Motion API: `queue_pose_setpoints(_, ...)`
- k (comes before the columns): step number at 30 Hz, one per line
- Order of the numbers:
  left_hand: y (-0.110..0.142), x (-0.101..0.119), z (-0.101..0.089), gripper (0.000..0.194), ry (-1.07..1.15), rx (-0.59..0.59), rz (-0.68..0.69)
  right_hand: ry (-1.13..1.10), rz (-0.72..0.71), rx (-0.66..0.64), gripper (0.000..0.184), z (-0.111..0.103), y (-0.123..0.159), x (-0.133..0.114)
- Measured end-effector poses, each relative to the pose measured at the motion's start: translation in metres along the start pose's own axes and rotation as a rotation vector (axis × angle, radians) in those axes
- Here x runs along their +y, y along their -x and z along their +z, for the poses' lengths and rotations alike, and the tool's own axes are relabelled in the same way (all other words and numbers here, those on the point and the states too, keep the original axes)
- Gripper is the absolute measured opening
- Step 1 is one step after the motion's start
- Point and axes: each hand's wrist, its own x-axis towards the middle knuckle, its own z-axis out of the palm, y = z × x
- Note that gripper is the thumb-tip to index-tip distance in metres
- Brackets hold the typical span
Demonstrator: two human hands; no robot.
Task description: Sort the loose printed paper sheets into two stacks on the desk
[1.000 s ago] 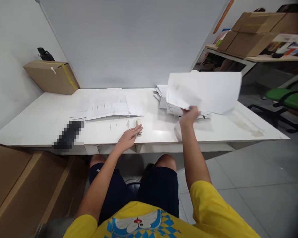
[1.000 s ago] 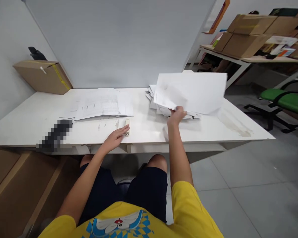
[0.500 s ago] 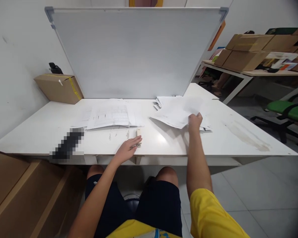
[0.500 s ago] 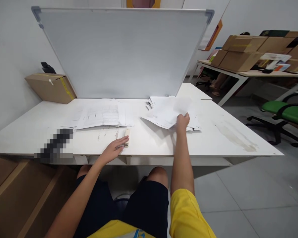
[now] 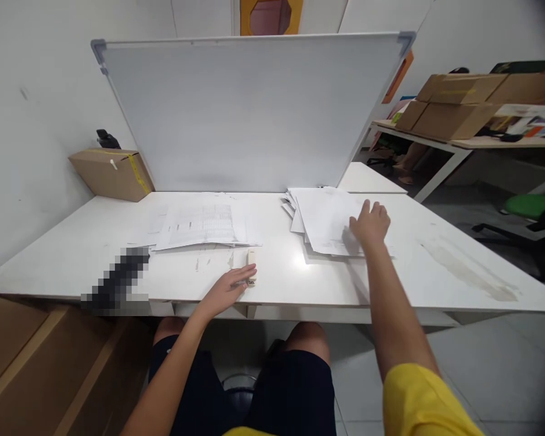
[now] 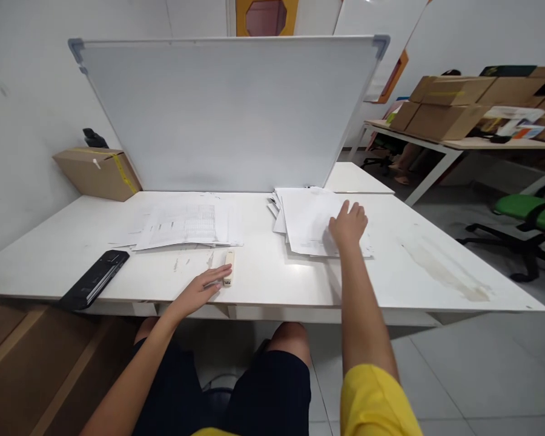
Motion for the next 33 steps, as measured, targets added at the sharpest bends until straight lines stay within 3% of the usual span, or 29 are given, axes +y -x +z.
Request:
queue_pose_setpoints(2,-0.001,0.0,0.0,0.045,-0.017,-0.005,0.013,0.044,-0.117,-0.009,0.064,0.024,0.033,-0.01)
queue_pose_setpoints(5,-0.003,0.001,-0.002,0.044,-0.03,-0.02,0.058,0.105,-0.195,-0.192,0.066,0.048,0.06,-0.016)
queue_pose_setpoints(9,-0.003,-0.003,0.001,0.043,-0.081,-0.01,0.127,0.115,-0.258,-0.141,0.065,0.055,0.056,-0.009)
queue_pose_setpoints(12,-0.004,-0.009,0.002,0.044,-0.186,0.152,0.274,0.107,-0.232,-0.05,0.061,0.052,0.048,-0.004)
queue_pose_setpoints(14,-0.008,-0.017,-0.007,0.046,-0.301,0.256,0.365,0.104,-0.234,-0.016,0.057,0.05,0.046,-0.004)
queue_pose_setpoints(16,-0.019,-0.031,-0.027,0.047,-0.46,0.232,0.411,0.111,-0.254,-0.027,0.054,0.05,0.045,-0.005)
queue_pose_setpoints(20,-0.046,-0.066,-0.079,0.059,-0.809,0.45,0.218,0.112,-0.257,-0.025,0.052,0.051,0.044,-0.006)
queue_pose_setpoints(23,-0.052,-0.079,-0.099,0.046,-0.88,0.473,0.189,0.066,-0.247,0.005,0.051,0.051,0.044,-0.008)
queue_pose_setpoints(33,-0.035,-0.066,-0.092,0.029,-1.027,0.467,0.184,0.0,-0.252,0.048,0.051,0.057,0.046,-0.001)
